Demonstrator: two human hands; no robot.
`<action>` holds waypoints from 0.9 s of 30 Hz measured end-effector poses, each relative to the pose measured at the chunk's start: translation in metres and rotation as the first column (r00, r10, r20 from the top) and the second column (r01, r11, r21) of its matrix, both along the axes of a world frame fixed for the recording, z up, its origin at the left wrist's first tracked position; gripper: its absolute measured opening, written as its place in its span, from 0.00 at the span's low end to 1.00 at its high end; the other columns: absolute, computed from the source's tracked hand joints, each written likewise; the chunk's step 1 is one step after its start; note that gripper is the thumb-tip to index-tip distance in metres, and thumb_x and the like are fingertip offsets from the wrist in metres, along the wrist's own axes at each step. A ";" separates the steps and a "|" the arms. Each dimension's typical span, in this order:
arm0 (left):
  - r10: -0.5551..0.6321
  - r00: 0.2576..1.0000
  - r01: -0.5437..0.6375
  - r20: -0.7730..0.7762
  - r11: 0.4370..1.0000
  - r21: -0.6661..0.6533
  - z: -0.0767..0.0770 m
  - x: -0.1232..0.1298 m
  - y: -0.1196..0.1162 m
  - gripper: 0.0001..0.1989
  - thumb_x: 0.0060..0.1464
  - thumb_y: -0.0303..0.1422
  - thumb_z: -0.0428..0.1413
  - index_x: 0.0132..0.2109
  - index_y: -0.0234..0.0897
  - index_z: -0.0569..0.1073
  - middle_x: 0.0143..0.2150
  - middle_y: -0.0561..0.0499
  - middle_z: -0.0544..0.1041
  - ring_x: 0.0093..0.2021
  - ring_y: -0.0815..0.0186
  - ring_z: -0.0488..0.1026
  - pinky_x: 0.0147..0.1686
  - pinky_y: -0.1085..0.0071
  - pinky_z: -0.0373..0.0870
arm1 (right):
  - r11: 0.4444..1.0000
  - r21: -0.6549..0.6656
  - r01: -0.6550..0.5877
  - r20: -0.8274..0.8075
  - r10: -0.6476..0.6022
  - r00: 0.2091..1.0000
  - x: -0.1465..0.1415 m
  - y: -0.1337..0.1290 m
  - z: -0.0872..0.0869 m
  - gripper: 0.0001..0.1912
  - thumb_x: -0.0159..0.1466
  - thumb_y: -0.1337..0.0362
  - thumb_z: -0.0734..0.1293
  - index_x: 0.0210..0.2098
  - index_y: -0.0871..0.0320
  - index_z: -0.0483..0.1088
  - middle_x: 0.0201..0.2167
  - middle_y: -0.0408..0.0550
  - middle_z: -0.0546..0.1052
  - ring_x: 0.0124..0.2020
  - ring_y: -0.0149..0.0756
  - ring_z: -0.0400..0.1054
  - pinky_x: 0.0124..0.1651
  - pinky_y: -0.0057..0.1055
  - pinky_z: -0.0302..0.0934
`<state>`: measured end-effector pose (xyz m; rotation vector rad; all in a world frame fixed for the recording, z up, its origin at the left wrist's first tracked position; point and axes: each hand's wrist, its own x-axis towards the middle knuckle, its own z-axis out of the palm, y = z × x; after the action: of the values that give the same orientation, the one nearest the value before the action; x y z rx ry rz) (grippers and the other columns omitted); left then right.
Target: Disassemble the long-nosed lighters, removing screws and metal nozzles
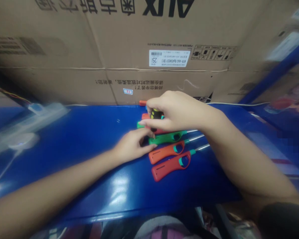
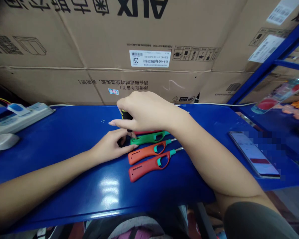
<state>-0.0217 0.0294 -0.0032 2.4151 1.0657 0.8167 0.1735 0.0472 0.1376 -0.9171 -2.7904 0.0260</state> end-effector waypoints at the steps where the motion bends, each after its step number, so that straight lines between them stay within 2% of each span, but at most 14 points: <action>1: 0.001 1.000 -0.001 -0.002 1.000 -0.003 0.000 0.000 0.000 0.10 0.56 0.37 0.63 0.42 0.36 0.75 0.30 0.55 0.74 0.28 0.68 0.68 0.30 0.72 0.64 | 1.000 -0.001 -0.014 0.002 0.014 1.000 0.000 -0.001 0.000 0.16 0.68 0.54 0.61 0.44 0.59 0.72 0.35 0.51 0.78 0.32 0.38 0.67 0.33 0.32 0.51; 4: -0.009 1.000 0.008 -0.022 1.000 -0.007 0.001 -0.001 0.001 0.10 0.56 0.37 0.63 0.41 0.37 0.74 0.29 0.56 0.73 0.26 0.69 0.67 0.29 0.73 0.62 | 1.000 -0.029 -0.012 -0.011 0.012 1.000 0.001 -0.002 0.002 0.16 0.67 0.59 0.62 0.50 0.60 0.70 0.38 0.51 0.78 0.32 0.37 0.66 0.33 0.32 0.51; 8: -0.022 0.999 0.022 -0.042 1.000 -0.005 0.002 -0.002 0.001 0.10 0.57 0.38 0.63 0.40 0.37 0.74 0.28 0.56 0.72 0.26 0.70 0.66 0.29 0.73 0.61 | 1.000 -0.005 -0.004 0.008 0.004 1.000 0.002 -0.003 0.002 0.14 0.68 0.57 0.60 0.43 0.60 0.72 0.35 0.51 0.77 0.31 0.37 0.66 0.33 0.33 0.50; 9: -0.027 0.999 0.027 -0.044 1.000 -0.007 0.002 -0.002 0.001 0.10 0.57 0.38 0.63 0.40 0.37 0.74 0.28 0.56 0.72 0.26 0.70 0.66 0.29 0.73 0.61 | 1.000 0.000 -0.016 0.002 0.016 1.000 0.003 -0.003 0.001 0.14 0.69 0.58 0.59 0.44 0.60 0.72 0.36 0.51 0.77 0.32 0.37 0.66 0.34 0.33 0.51; 13: -0.039 0.999 0.039 -0.036 0.999 0.002 0.003 -0.002 0.002 0.09 0.57 0.37 0.63 0.40 0.37 0.74 0.27 0.57 0.70 0.26 0.70 0.65 0.28 0.73 0.61 | 0.999 0.004 -0.053 -0.055 0.053 0.997 0.002 0.001 -0.004 0.16 0.69 0.63 0.59 0.54 0.62 0.66 0.49 0.56 0.75 0.37 0.37 0.67 0.36 0.32 0.54; 17: -0.032 0.998 0.033 -0.055 0.999 0.020 0.003 -0.002 0.001 0.10 0.58 0.39 0.62 0.38 0.37 0.74 0.27 0.56 0.70 0.27 0.69 0.66 0.29 0.73 0.61 | 0.998 0.018 -0.064 -0.068 0.065 0.996 0.000 0.004 -0.006 0.15 0.72 0.58 0.56 0.49 0.60 0.68 0.42 0.51 0.77 0.35 0.37 0.67 0.37 0.32 0.54; 20: -0.033 0.998 0.034 -0.059 0.999 0.024 0.003 -0.002 0.001 0.11 0.58 0.40 0.62 0.38 0.37 0.73 0.26 0.56 0.70 0.26 0.69 0.66 0.29 0.73 0.61 | 0.999 -0.030 -0.035 -0.061 0.033 0.998 -0.002 0.002 -0.004 0.19 0.71 0.60 0.56 0.58 0.60 0.62 0.42 0.52 0.79 0.34 0.38 0.67 0.36 0.32 0.53; 22: -0.033 0.998 0.035 -0.060 0.999 0.027 0.003 -0.002 0.001 0.11 0.58 0.39 0.62 0.39 0.37 0.73 0.26 0.56 0.70 0.26 0.69 0.66 0.28 0.73 0.61 | 0.999 -0.041 0.016 -0.037 -0.017 0.999 -0.003 0.000 -0.004 0.22 0.70 0.58 0.58 0.59 0.63 0.61 0.40 0.54 0.79 0.32 0.38 0.67 0.34 0.32 0.53; 24: -0.030 0.997 0.032 -0.065 0.999 0.033 0.003 -0.003 0.001 0.11 0.58 0.39 0.62 0.39 0.37 0.73 0.26 0.56 0.70 0.26 0.69 0.65 0.28 0.73 0.61 | 0.999 -0.015 0.034 -0.013 -0.034 0.999 -0.003 0.000 -0.002 0.21 0.70 0.55 0.59 0.55 0.62 0.66 0.37 0.53 0.79 0.31 0.38 0.67 0.34 0.32 0.51; 27: -0.034 0.997 0.036 -0.076 0.999 0.030 0.002 -0.003 0.001 0.11 0.58 0.39 0.62 0.39 0.37 0.73 0.26 0.56 0.70 0.26 0.69 0.66 0.28 0.73 0.60 | 1.000 0.000 -0.021 -0.022 0.021 1.000 -0.002 -0.001 0.000 0.15 0.68 0.59 0.59 0.48 0.60 0.71 0.37 0.51 0.79 0.31 0.37 0.66 0.34 0.32 0.50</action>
<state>-0.0244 0.0307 -0.0009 2.5015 1.0427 0.7422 0.1717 0.0464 0.1372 -0.8816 -2.7797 0.0390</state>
